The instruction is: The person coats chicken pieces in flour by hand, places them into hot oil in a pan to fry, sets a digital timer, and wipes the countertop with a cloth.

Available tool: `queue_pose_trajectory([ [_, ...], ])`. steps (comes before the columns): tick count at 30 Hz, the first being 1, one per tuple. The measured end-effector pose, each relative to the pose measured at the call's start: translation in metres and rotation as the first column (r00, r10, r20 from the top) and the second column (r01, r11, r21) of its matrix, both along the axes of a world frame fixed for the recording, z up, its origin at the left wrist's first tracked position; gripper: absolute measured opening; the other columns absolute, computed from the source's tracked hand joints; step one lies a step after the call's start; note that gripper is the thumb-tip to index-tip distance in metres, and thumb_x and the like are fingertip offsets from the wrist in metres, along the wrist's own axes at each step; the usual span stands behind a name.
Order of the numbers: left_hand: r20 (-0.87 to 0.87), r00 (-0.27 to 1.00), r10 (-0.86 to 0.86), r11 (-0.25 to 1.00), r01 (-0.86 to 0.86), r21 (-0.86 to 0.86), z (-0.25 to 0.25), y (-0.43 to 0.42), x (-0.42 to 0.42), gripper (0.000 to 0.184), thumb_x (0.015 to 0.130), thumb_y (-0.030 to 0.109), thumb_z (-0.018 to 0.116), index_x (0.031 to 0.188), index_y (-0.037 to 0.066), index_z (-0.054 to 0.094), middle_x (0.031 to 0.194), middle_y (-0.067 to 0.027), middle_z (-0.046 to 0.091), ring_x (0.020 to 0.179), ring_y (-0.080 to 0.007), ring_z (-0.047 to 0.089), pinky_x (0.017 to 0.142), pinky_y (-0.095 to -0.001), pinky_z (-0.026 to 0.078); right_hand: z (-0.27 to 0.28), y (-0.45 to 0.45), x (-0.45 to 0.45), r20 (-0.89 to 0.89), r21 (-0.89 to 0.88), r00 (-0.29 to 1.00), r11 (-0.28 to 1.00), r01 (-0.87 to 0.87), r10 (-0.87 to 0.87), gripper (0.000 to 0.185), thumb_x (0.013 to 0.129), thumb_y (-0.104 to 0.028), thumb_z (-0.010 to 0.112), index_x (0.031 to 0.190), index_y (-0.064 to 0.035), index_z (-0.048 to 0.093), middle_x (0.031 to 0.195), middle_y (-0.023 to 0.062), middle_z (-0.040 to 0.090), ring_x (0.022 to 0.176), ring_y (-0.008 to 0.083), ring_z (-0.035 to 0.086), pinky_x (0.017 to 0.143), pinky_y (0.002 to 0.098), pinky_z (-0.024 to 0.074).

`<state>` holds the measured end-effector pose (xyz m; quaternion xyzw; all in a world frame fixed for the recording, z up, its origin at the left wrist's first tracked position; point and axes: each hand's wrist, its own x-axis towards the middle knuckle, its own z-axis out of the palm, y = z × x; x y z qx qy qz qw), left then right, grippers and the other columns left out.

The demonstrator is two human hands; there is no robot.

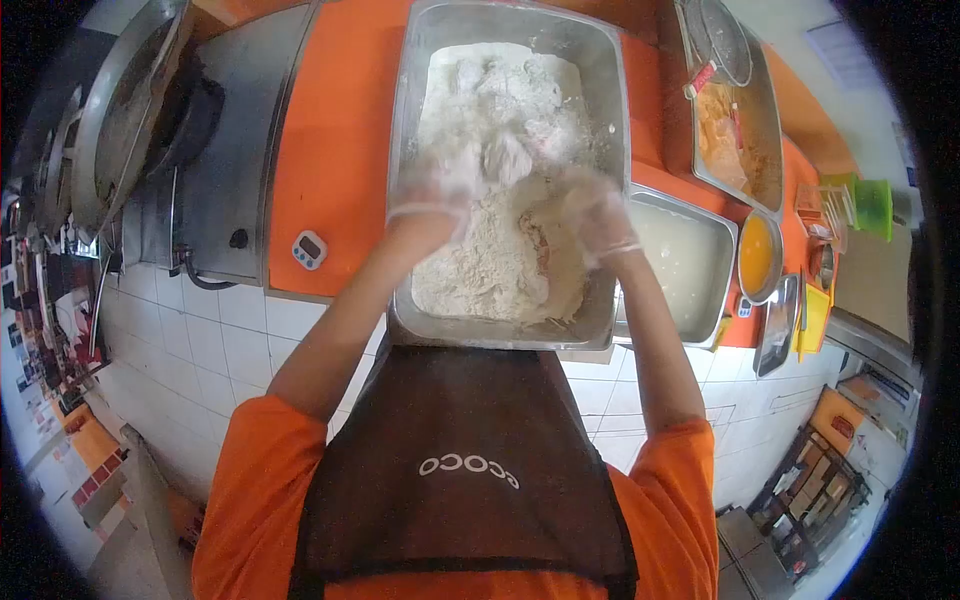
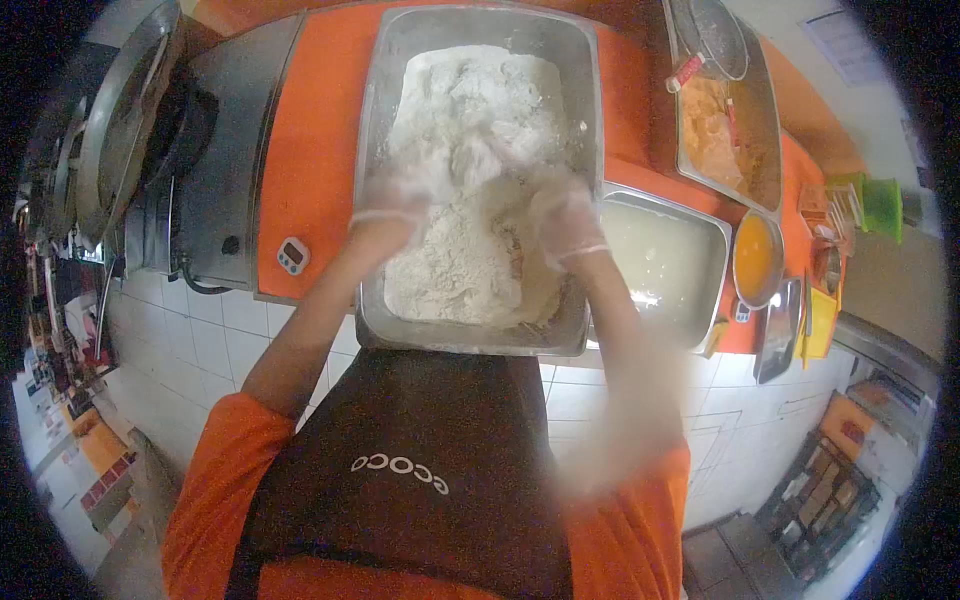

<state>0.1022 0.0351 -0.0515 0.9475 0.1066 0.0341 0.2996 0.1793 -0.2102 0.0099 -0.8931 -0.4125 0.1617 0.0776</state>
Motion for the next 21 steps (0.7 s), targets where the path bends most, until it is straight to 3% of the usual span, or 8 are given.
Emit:
queue_pose_trajectory([
  [1, 0.040, 0.999, 0.036, 0.999, -0.034, -0.043, -0.001, -0.009, -0.010, 0.035, 0.087, 0.024, 0.052, 0.111, 0.000, 0.061, 0.104, -0.0243, 0.063, 0.101, -0.0372, 0.061, 0.089, -0.0465, 0.048, -0.005, -0.005, -0.010, 0.108, -0.512, 0.948, 0.834, -0.206, 0.300, 0.036, 0.089, -0.013, 0.063, 0.123, -0.0046, 0.057, 0.107, 0.0152, 0.064, 0.096, 0.0240, 0.065, 0.078, 0.0360, 0.0533],
  [4, -0.457, 0.830, -0.320, 0.939, 0.214, -0.268, 0.013, -0.039, -0.057, 0.034, 0.087, 0.023, 0.053, 0.111, 0.001, 0.063, 0.101, -0.0240, 0.064, 0.096, -0.0365, 0.061, 0.087, -0.0462, 0.048, -0.008, 0.007, -0.056, -0.430, -0.167, 0.898, 0.986, 0.022, -0.093, 0.046, 0.089, -0.030, 0.067, 0.122, -0.0013, 0.053, 0.118, 0.0215, 0.061, 0.102, 0.0330, 0.063, 0.085, 0.0391, 0.0516],
  [6, -0.530, 0.584, -0.615, 0.786, 0.512, -0.347, -0.038, -0.051, -0.076, 0.031, 0.088, 0.022, 0.053, 0.109, 0.002, 0.065, 0.100, -0.0227, 0.064, 0.091, -0.0335, 0.061, 0.085, -0.0437, 0.049, -0.015, 0.032, -0.072, -0.447, -0.154, 0.894, 0.987, -0.034, -0.039, 0.050, 0.088, -0.032, 0.067, 0.122, 0.0018, 0.052, 0.119, 0.0233, 0.060, 0.103, 0.0347, 0.062, 0.086, 0.0390, 0.0505],
  [8, -0.625, 0.526, -0.577, 0.817, 0.378, -0.436, -0.044, -0.063, -0.066, 0.030, 0.089, 0.021, 0.052, 0.108, 0.003, 0.066, 0.102, -0.0211, 0.064, 0.087, -0.0314, 0.062, 0.083, -0.0416, 0.049, -0.090, 0.031, -0.092, -0.423, -0.036, 0.906, 0.999, -0.010, -0.006, 0.048, 0.088, -0.031, 0.066, 0.120, 0.0029, 0.053, 0.114, 0.0233, 0.062, 0.100, 0.0349, 0.062, 0.088, 0.0396, 0.0490],
  [12, -0.544, 0.730, -0.413, 0.857, 0.110, -0.503, -0.004, -0.044, -0.051, 0.031, 0.093, 0.024, 0.051, 0.112, 0.003, 0.064, 0.104, -0.0175, 0.066, 0.085, -0.0273, 0.062, 0.082, -0.0388, 0.050, -0.079, 0.032, -0.094, -0.613, 0.277, 0.729, 0.782, 0.559, -0.304, 0.031, 0.088, -0.022, 0.061, 0.110, -0.0007, 0.066, 0.101, 0.0231, 0.067, 0.091, 0.0352, 0.064, 0.095, 0.0408, 0.0441],
  [17, -0.484, 0.867, -0.123, 0.778, -0.218, -0.589, 0.084, -0.024, -0.005, 0.052, 0.096, 0.036, 0.053, 0.138, 0.006, 0.048, 0.121, -0.0218, 0.061, 0.107, -0.0289, 0.061, 0.091, -0.0414, 0.047, 0.031, 0.025, -0.034, -0.756, 0.303, 0.579, 0.620, 0.723, -0.305, 0.036, 0.089, -0.018, 0.065, 0.120, -0.0008, 0.062, 0.110, 0.0234, 0.066, 0.103, 0.0344, 0.063, 0.091, 0.0387, 0.0481],
  [20, -0.316, 0.947, -0.061, 0.969, -0.020, -0.247, 0.058, -0.013, 0.016, 0.066, 0.092, 0.041, 0.057, 0.144, 0.006, 0.040, 0.132, -0.0274, 0.053, 0.121, -0.0363, 0.055, 0.100, -0.0452, 0.043, 0.013, 0.031, -0.008, -0.560, 0.696, 0.787, 0.368, 0.617, -0.260, 0.046, 0.086, -0.018, 0.067, 0.128, -0.0013, 0.056, 0.114, 0.0217, 0.065, 0.108, 0.0335, 0.062, 0.094, 0.0387, 0.0481],
  [21, -0.235, 0.971, -0.049, 0.998, 0.040, -0.045, 0.034, -0.013, 0.020, 0.069, 0.090, 0.043, 0.059, 0.144, 0.005, 0.040, 0.134, -0.0283, 0.052, 0.123, -0.0383, 0.053, 0.102, -0.0457, 0.042, -0.005, 0.030, 0.010, -0.481, 0.667, 0.827, 0.490, 0.561, -0.291, 0.049, 0.087, -0.018, 0.066, 0.132, -0.0023, 0.053, 0.120, 0.0215, 0.062, 0.112, 0.0310, 0.059, 0.097, 0.0379, 0.0462],
])
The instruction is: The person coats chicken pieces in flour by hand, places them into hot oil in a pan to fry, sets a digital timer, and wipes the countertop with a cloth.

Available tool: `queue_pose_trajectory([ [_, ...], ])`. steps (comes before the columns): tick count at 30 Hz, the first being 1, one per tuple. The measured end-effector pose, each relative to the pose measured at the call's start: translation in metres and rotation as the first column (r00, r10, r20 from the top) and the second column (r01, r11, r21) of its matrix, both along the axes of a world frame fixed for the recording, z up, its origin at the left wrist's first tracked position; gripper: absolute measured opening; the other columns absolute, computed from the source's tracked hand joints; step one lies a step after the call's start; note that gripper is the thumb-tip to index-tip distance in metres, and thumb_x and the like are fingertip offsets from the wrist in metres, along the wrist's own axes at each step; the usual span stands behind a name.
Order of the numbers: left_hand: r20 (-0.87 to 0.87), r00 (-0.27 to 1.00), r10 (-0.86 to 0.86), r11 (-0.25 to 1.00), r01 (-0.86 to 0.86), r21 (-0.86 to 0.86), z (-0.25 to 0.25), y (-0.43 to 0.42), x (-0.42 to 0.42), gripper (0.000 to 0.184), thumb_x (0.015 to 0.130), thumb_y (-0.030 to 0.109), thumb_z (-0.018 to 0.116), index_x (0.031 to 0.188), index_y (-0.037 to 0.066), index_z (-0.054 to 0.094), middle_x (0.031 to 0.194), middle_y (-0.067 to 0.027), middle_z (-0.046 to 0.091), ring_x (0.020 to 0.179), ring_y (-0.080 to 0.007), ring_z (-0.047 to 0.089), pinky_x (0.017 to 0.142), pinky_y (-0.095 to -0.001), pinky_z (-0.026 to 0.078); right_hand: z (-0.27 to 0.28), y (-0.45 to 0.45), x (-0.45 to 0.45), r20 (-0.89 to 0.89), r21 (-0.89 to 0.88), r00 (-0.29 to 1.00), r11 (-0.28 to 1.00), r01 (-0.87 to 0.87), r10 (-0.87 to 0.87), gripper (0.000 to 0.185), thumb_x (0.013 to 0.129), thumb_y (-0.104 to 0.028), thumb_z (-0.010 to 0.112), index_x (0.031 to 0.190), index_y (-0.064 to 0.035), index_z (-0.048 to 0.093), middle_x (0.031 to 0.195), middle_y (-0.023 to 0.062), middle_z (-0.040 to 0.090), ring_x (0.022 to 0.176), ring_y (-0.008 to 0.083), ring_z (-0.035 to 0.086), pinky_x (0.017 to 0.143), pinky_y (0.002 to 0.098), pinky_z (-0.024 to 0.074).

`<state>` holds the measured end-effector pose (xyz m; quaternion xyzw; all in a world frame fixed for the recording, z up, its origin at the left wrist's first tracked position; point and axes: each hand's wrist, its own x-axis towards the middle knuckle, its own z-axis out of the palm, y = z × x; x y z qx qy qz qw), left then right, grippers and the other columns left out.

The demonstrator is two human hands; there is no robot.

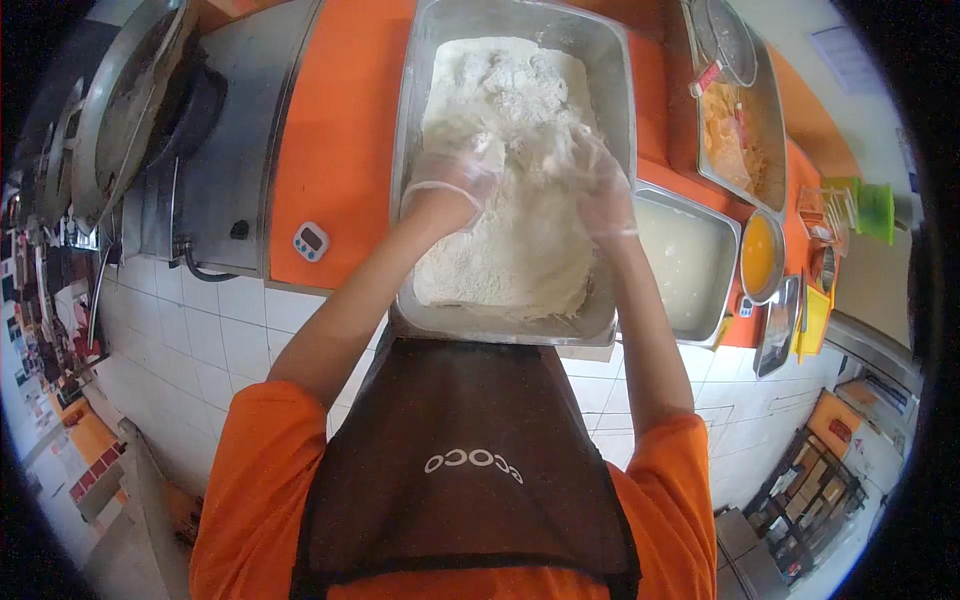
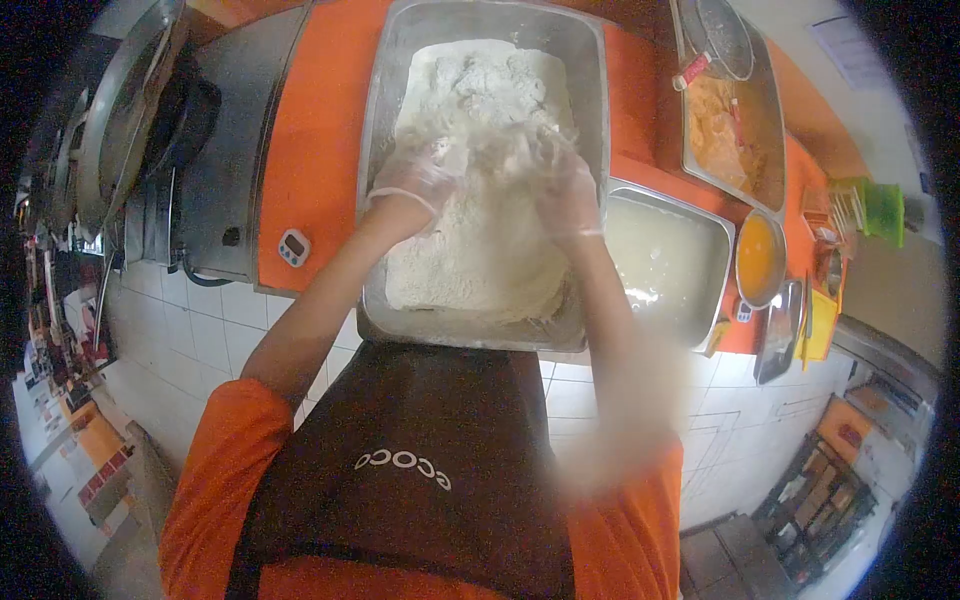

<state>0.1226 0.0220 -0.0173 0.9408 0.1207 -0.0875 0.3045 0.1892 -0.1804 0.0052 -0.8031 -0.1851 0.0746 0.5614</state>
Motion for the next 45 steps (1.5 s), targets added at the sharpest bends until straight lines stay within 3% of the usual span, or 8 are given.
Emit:
queue_pose_trajectory([
  [3, 0.183, 0.974, -0.135, 0.915, 0.052, 0.399, -0.048, -0.014, 0.004, 0.075, 0.086, 0.044, 0.063, 0.145, 0.004, 0.038, 0.137, -0.0301, 0.049, 0.126, -0.0424, 0.049, 0.104, -0.0462, 0.041, -0.049, 0.000, 0.022, 0.134, -0.354, 0.987, 0.935, -0.036, 0.089, 0.056, 0.089, -0.019, 0.065, 0.140, -0.0046, 0.047, 0.133, 0.0212, 0.054, 0.122, 0.0296, 0.053, 0.104, 0.0381, 0.0412],
  [10, 0.029, 0.992, -0.123, 0.982, 0.117, 0.149, -0.029, -0.033, 0.011, 0.070, 0.078, 0.024, 0.071, 0.139, 0.005, 0.046, 0.127, -0.0286, 0.056, 0.120, -0.0422, 0.053, 0.099, -0.0464, 0.046, -0.062, 0.036, -0.014, 0.156, -0.706, 0.979, 0.708, 0.016, 0.134, 0.058, 0.085, -0.030, 0.068, 0.135, -0.0046, 0.052, 0.137, 0.0225, 0.051, 0.124, 0.0408, 0.049, 0.107, 0.0435, 0.0383],
  [14, 0.018, 0.993, -0.114, 0.987, 0.115, -0.115, 0.001, -0.016, 0.012, 0.063, 0.078, 0.020, 0.068, 0.134, 0.000, 0.050, 0.120, -0.0294, 0.058, 0.114, -0.0441, 0.055, 0.098, -0.0483, 0.045, 0.001, 0.016, -0.007, -0.029, -0.299, 0.979, 0.933, -0.200, 0.201, 0.054, 0.085, -0.022, 0.067, 0.133, -0.0008, 0.052, 0.126, 0.0217, 0.060, 0.117, 0.0341, 0.057, 0.102, 0.0377, 0.0426],
  [20, 0.278, 0.959, -0.060, 0.947, -0.034, 0.320, 0.030, -0.010, -0.047, 0.039, 0.080, 0.009, 0.053, 0.115, -0.007, 0.061, 0.108, -0.0296, 0.063, 0.101, -0.0455, 0.061, 0.090, -0.0483, 0.048, 0.006, -0.022, -0.017, 0.044, -0.303, 0.998, 0.951, 0.061, -0.050, 0.028, 0.083, -0.014, 0.065, 0.107, -0.0003, 0.067, 0.104, 0.0200, 0.069, 0.091, 0.0301, 0.068, 0.080, 0.0387, 0.0519],
  [27, -0.587, 0.493, -0.642, 0.645, 0.762, -0.066, -0.030, -0.032, -0.082, 0.030, 0.090, 0.020, 0.049, 0.107, -0.002, 0.062, 0.109, -0.0304, 0.062, 0.099, -0.0387, 0.063, 0.087, -0.0459, 0.049, -0.068, 0.003, -0.094, -0.583, -0.426, 0.743, 0.654, -0.625, 0.329, 0.025, 0.088, -0.018, 0.058, 0.102, 0.0026, 0.059, 0.095, 0.0183, 0.063, 0.084, 0.0267, 0.060, 0.079, 0.0376, 0.0495],
  [36, -0.413, 0.890, 0.192, 0.746, -0.406, -0.528, 0.026, -0.028, -0.059, 0.042, 0.093, 0.031, 0.056, 0.121, 0.000, 0.060, 0.107, -0.0220, 0.065, 0.092, -0.0292, 0.062, 0.080, -0.0410, 0.050, -0.043, -0.010, -0.060, -0.332, -0.194, 0.933, 0.958, -0.212, 0.139, 0.038, 0.085, -0.025, 0.068, 0.109, 0.0042, 0.061, 0.098, 0.0224, 0.067, 0.086, 0.0298, 0.065, 0.078, 0.0408, 0.0520],
  [41, -0.284, 0.956, -0.071, 0.935, 0.163, 0.315, 0.056, -0.010, 0.004, 0.079, 0.080, 0.053, 0.068, 0.132, -0.004, 0.050, 0.117, -0.0260, 0.063, 0.109, -0.0334, 0.061, 0.093, -0.0430, 0.047, 0.000, -0.004, 0.025, -0.127, -0.600, 0.968, 0.761, -0.249, 0.217, 0.040, 0.083, -0.017, 0.068, 0.116, 0.0023, 0.057, 0.084, 0.0176, 0.066, 0.079, 0.0256, 0.064, 0.073, 0.0369, 0.0513],
  [45, -0.251, 0.950, -0.187, 0.921, 0.258, 0.291, -0.013, -0.007, 0.015, 0.101, 0.077, 0.045, 0.074, 0.150, -0.003, 0.024, 0.124, -0.0273, 0.058, 0.111, -0.0390, 0.059, 0.098, -0.0437, 0.047, -0.035, 0.017, 0.034, 0.077, -0.851, 0.879, 0.491, -0.189, 0.471, 0.038, 0.086, -0.025, 0.055, 0.115, 0.0001, 0.057, 0.096, 0.0246, 0.066, 0.095, 0.0369, 0.064, 0.084, 0.0431, 0.0497],
])
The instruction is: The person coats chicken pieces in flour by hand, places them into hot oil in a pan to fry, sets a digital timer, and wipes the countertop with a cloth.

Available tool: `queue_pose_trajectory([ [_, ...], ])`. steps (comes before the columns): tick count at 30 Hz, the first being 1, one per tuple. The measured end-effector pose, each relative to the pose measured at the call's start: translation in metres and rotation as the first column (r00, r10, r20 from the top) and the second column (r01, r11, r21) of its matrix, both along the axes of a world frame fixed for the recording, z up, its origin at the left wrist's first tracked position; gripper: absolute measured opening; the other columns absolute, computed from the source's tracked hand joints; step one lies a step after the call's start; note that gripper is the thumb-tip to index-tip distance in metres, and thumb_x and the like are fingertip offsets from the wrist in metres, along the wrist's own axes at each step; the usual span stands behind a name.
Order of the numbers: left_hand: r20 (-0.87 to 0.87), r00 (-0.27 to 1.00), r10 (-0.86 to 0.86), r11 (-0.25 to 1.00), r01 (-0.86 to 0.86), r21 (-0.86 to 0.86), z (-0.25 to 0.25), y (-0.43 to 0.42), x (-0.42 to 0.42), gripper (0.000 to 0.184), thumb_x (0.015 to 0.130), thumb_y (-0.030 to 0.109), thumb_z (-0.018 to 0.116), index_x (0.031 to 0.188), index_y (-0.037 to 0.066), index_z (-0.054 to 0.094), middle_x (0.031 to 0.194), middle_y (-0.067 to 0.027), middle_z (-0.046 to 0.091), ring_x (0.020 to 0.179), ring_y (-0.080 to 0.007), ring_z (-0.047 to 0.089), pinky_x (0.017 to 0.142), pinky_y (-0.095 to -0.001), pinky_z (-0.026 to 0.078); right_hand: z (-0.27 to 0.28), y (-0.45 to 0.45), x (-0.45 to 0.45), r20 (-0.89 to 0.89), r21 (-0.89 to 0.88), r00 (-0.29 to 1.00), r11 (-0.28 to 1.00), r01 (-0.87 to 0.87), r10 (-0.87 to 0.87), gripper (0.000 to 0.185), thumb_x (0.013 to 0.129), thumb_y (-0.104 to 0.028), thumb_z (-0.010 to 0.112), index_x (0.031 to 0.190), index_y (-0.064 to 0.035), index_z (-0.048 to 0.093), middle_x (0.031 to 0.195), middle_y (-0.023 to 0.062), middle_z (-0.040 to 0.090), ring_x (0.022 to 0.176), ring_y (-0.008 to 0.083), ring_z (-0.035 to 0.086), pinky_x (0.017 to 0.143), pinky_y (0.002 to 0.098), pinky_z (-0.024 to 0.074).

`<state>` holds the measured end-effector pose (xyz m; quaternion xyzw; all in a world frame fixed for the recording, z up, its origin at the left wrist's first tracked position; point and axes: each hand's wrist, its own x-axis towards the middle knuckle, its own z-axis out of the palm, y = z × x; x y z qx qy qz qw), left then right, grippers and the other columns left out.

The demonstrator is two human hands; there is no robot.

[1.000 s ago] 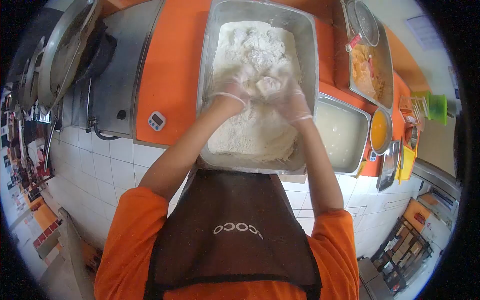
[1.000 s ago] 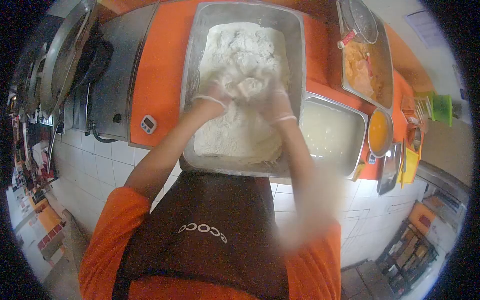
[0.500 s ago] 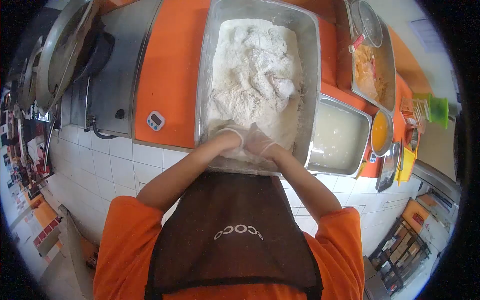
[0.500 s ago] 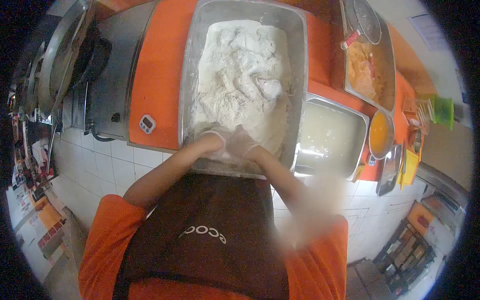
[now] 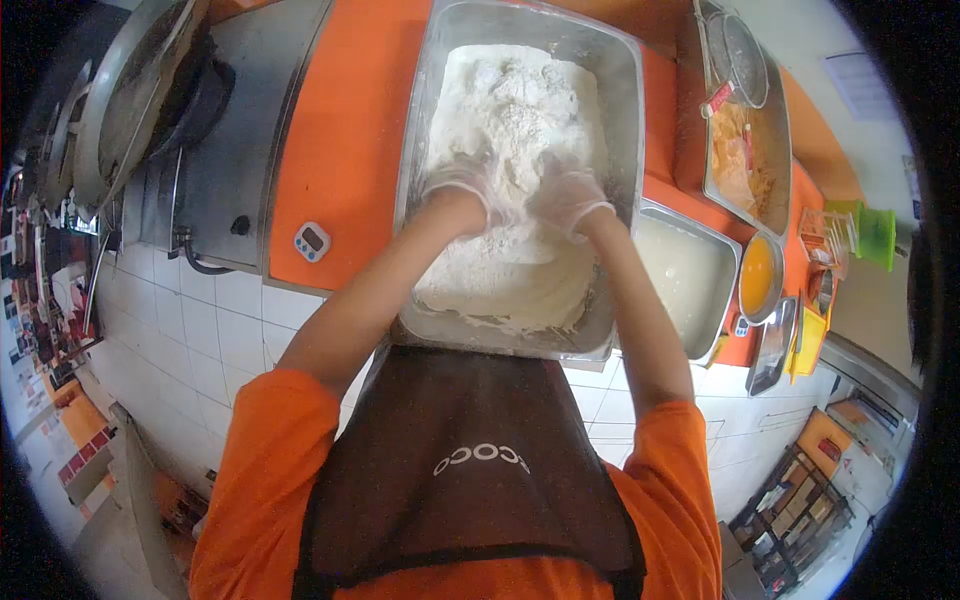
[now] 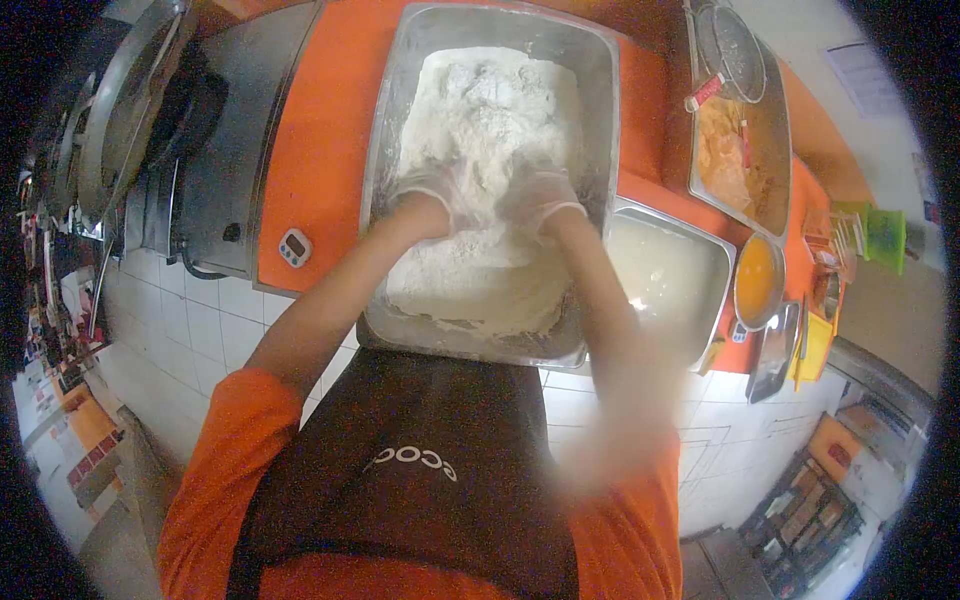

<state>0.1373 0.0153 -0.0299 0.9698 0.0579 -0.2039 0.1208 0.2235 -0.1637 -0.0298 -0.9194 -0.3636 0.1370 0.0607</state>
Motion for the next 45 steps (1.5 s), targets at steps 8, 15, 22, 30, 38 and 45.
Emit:
queue_pose_trajectory([
  [8, -0.256, 0.966, 0.047, 0.959, -0.115, -0.260, 0.029, -0.014, -0.004, 0.068, 0.069, 0.043, 0.079, 0.115, -0.005, 0.063, 0.101, -0.0256, 0.068, 0.096, -0.0362, 0.067, 0.088, -0.0420, 0.051, -0.013, -0.026, -0.024, -0.147, 0.185, 0.987, 0.978, 0.098, -0.071, 0.037, 0.080, -0.013, 0.057, 0.114, 0.0002, 0.059, 0.099, 0.0236, 0.067, 0.097, 0.0377, 0.064, 0.090, 0.0411, 0.0490],
  [15, -0.238, 0.970, -0.052, 0.971, -0.007, -0.241, 0.043, 0.017, 0.008, 0.060, 0.069, 0.036, 0.078, 0.110, -0.005, 0.064, 0.110, -0.0251, 0.066, 0.097, -0.0373, 0.065, 0.087, -0.0432, 0.052, 0.034, -0.034, 0.012, -0.029, -0.177, 0.932, 0.916, -0.361, 0.361, 0.039, 0.074, -0.010, 0.065, 0.113, -0.0050, 0.063, 0.107, 0.0203, 0.065, 0.101, 0.0399, 0.060, 0.090, 0.0433, 0.0500],
  [22, 0.182, 0.966, -0.185, 0.966, 0.212, -0.145, -0.017, -0.012, -0.020, 0.068, 0.074, 0.033, 0.073, 0.124, -0.009, 0.053, 0.104, -0.0238, 0.067, 0.095, -0.0360, 0.066, 0.087, -0.0422, 0.051, 0.000, -0.003, -0.039, -0.025, 0.167, 1.000, 0.986, -0.004, 0.008, 0.034, 0.076, -0.020, 0.069, 0.109, -0.0103, 0.065, 0.106, 0.0172, 0.066, 0.103, 0.0410, 0.060, 0.090, 0.0445, 0.0501],
  [30, -0.241, 0.942, -0.235, 0.898, 0.116, -0.423, 0.076, -0.008, -0.027, 0.046, 0.076, 0.024, 0.069, 0.114, -0.001, 0.063, 0.112, -0.0261, 0.064, 0.102, -0.0378, 0.063, 0.091, -0.0449, 0.049, 0.031, -0.021, -0.019, -0.181, -0.063, 0.937, 0.947, -0.316, 0.300, 0.024, 0.081, -0.014, 0.061, 0.100, -0.0013, 0.063, 0.097, 0.0243, 0.066, 0.086, 0.0347, 0.067, 0.077, 0.0416, 0.0548],
  [38, 0.262, 0.964, 0.038, 0.999, -0.033, -0.021, -0.060, 0.041, 0.057, 0.038, 0.084, 0.030, 0.060, 0.110, 0.003, 0.068, 0.112, -0.0206, 0.067, 0.102, -0.0339, 0.063, 0.092, -0.0409, 0.048, -0.004, 0.015, 0.094, 0.101, -0.076, 0.984, 0.988, -0.137, 0.145, 0.026, 0.089, -0.012, 0.050, 0.108, -0.0043, 0.066, 0.096, 0.0230, 0.069, 0.088, 0.0311, 0.070, 0.077, 0.0384, 0.0558],
  [45, 0.020, 0.982, 0.187, 0.961, -0.178, -0.214, -0.055, 0.016, 0.060, 0.037, 0.086, 0.030, 0.057, 0.104, 0.000, 0.069, 0.103, -0.0204, 0.068, 0.093, -0.0316, 0.064, 0.088, -0.0396, 0.047, 0.009, 0.041, 0.032, -0.073, -0.141, 0.988, 0.979, -0.147, 0.137, 0.028, 0.089, -0.019, 0.050, 0.107, -0.0052, 0.068, 0.106, 0.0205, 0.069, 0.093, 0.0352, 0.068, 0.085, 0.0423, 0.0533],
])
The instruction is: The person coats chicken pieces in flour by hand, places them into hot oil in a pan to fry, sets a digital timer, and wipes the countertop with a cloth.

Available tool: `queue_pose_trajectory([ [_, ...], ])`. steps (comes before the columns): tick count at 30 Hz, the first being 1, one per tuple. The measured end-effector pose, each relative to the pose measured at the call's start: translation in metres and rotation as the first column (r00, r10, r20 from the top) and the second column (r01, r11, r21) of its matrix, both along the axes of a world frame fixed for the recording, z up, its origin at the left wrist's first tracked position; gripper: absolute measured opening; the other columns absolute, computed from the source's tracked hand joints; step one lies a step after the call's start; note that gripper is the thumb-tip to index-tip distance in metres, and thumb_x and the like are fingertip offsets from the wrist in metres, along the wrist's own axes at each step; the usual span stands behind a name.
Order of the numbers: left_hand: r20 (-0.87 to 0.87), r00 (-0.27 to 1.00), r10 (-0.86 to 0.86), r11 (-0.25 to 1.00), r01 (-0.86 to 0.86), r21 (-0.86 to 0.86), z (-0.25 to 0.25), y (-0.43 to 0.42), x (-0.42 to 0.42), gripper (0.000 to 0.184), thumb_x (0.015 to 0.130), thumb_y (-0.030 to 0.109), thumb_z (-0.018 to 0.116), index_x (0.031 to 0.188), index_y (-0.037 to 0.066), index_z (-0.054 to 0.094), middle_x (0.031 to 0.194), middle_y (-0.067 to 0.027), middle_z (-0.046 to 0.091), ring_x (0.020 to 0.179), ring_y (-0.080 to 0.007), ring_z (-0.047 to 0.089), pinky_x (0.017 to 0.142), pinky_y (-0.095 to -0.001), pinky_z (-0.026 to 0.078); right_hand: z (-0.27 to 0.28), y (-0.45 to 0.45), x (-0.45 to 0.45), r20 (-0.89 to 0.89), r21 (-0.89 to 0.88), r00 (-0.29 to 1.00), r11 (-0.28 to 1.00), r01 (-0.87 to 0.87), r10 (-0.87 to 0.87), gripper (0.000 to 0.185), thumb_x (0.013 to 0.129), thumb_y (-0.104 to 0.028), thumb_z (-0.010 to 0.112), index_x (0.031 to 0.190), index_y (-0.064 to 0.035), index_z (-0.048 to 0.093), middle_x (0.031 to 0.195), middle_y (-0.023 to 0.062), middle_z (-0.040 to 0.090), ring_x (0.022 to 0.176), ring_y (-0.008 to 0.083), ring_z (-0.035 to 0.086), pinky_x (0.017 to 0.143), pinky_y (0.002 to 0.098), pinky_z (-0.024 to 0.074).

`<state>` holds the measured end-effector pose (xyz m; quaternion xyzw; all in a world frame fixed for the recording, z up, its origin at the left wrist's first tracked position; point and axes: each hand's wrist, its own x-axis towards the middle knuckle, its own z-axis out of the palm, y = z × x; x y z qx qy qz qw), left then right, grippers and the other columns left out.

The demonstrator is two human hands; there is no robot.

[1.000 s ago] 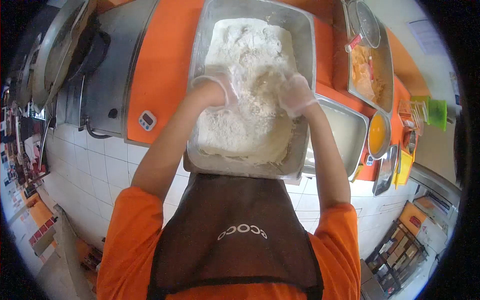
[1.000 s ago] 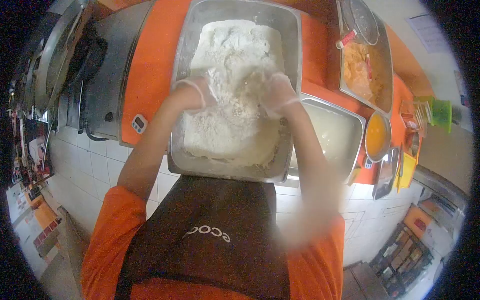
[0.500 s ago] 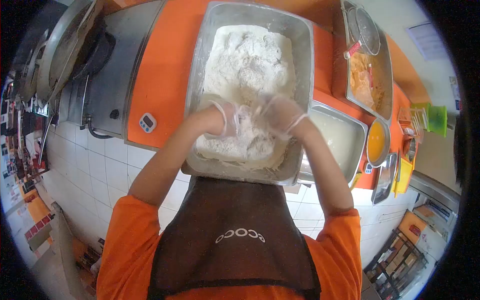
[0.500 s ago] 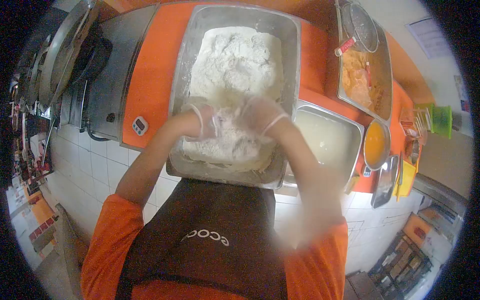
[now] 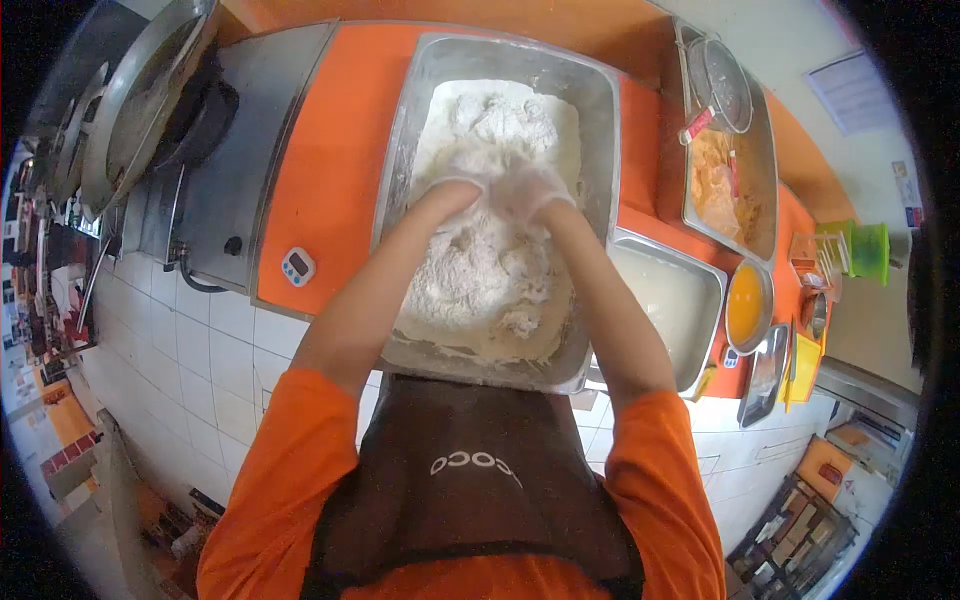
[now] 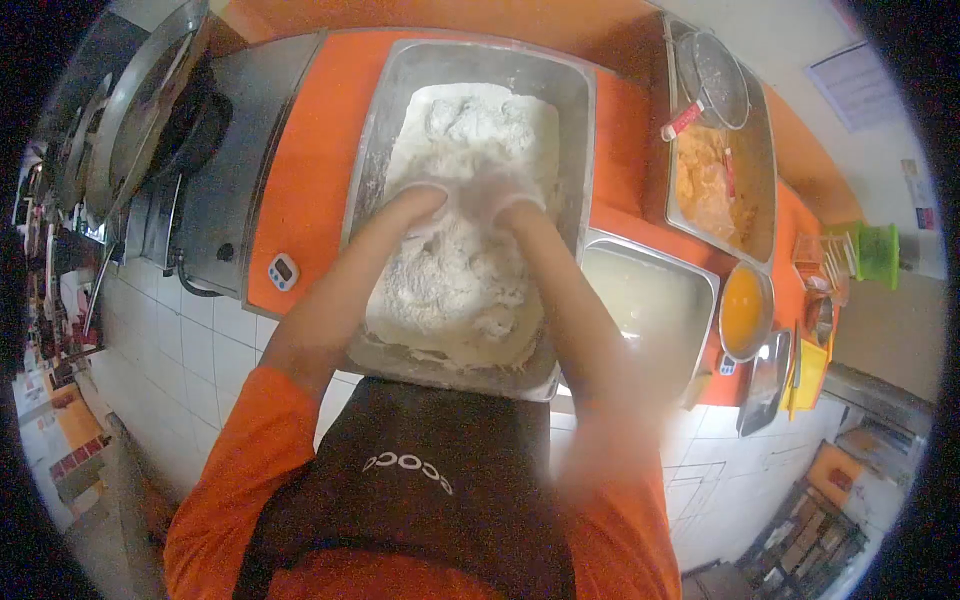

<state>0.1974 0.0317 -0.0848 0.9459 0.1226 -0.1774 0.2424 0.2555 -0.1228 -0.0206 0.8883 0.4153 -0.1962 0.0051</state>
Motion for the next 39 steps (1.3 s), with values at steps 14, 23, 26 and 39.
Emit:
queue_pose_trajectory([
  [14, 0.465, 0.877, 0.121, 0.983, -0.041, -0.179, 0.049, 0.027, -0.075, 0.036, 0.084, 0.027, 0.060, 0.104, -0.003, 0.063, 0.094, -0.0250, 0.067, 0.095, -0.0349, 0.065, 0.087, -0.0401, 0.048, -0.009, 0.034, 0.108, 0.001, 0.285, 0.991, 0.950, 0.127, -0.133, 0.050, 0.089, -0.048, 0.052, 0.111, -0.0062, 0.068, 0.116, 0.0160, 0.067, 0.110, 0.0341, 0.062, 0.096, 0.0403, 0.0472],
  [23, 0.357, 0.853, 0.382, 0.919, -0.311, -0.241, 0.089, 0.014, -0.036, 0.045, 0.088, 0.030, 0.055, 0.124, 0.004, 0.059, 0.108, -0.0259, 0.065, 0.103, -0.0403, 0.062, 0.091, -0.0437, 0.049, 0.034, 0.033, 0.041, -0.347, 0.258, 0.903, 0.951, -0.168, 0.254, 0.047, 0.082, -0.031, 0.062, 0.121, -0.0049, 0.062, 0.110, 0.0230, 0.067, 0.104, 0.0354, 0.065, 0.091, 0.0444, 0.0496],
  [26, 0.357, 0.869, 0.342, 0.940, -0.311, -0.143, 0.091, 0.009, -0.020, 0.039, 0.090, 0.028, 0.052, 0.120, 0.004, 0.062, 0.112, -0.0257, 0.064, 0.107, -0.0390, 0.061, 0.094, -0.0430, 0.047, 0.043, 0.005, 0.056, -0.493, 0.254, 0.869, 0.962, 0.102, 0.038, 0.040, 0.082, -0.025, 0.062, 0.116, -0.0037, 0.062, 0.103, 0.0237, 0.068, 0.098, 0.0358, 0.066, 0.087, 0.0467, 0.0502],
  [39, -0.117, 0.943, -0.312, 0.950, 0.311, -0.024, 0.029, -0.013, -0.019, 0.049, 0.097, 0.022, 0.036, 0.146, 0.017, 0.043, 0.144, -0.0198, 0.047, 0.134, -0.0341, 0.044, 0.113, -0.0461, 0.032, -0.078, -0.048, -0.009, -0.193, 0.190, 0.956, 0.947, 0.258, -0.222, 0.031, 0.084, -0.021, 0.059, 0.104, 0.0025, 0.063, 0.103, 0.0252, 0.065, 0.102, 0.0381, 0.063, 0.088, 0.0447, 0.0484],
])
